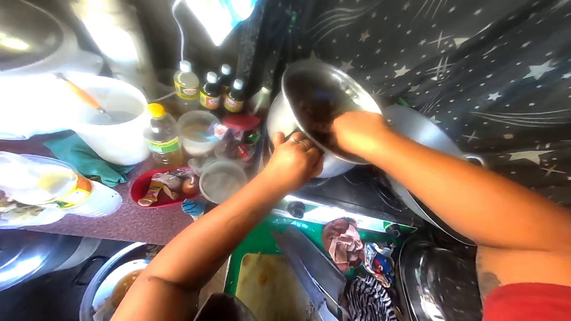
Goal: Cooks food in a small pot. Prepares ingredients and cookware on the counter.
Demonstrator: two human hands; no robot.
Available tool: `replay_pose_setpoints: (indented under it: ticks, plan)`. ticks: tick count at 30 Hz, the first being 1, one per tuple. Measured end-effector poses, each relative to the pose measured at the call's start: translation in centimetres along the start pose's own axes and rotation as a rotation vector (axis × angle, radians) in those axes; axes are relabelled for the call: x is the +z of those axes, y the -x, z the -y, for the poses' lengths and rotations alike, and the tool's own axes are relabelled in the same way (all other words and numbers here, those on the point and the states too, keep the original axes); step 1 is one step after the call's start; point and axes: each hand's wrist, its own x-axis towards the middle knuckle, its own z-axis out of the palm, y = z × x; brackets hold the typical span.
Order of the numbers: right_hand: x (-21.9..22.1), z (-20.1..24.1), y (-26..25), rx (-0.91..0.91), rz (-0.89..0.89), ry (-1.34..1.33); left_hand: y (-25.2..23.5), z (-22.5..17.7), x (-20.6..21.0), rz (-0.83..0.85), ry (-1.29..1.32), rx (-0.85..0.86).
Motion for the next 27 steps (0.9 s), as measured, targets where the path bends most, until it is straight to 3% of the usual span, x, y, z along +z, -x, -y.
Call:
replay_pose_setpoints:
  ticks: [8,13,16,18,20,23,27]
  plan:
    - [0.8,-2.6,-4.7,0.228,-0.060,-0.145,0.1,0.4,0.2,0.019,0.041,0.004]
    - [-0.6,-3.4,-2.7,0.126,-0.113,-0.132,0.3,0.4,0.1,-0.003,-0.003,-0.011]
    - [-1.8,-5.5,-3.1,0.228,-0.159,-0.180,0.7,0.3,0.6,0.003,-0.011,-0.027]
    - [-0.6,-5.0,-4.1,0.311,-0.135,-0.230,0.7,0.3,0.6,0.004,-0.011,-0.019]
    - [2.0,-3.3,-4.3,0.274,-0.093,-0.267,0.7,0.2,0.5,0.013,-0.010,-0.013]
    - [1.5,-2.1,-2.6,0.171,-0.078,-0.189,0.9,0.9,0.1,0.002,-0.020,-0.001]
    - [-0.1,-6.5,1.2,0.245,-0.198,-0.173,0.8,0.8,-0.1,0.053,0.028,-0.010]
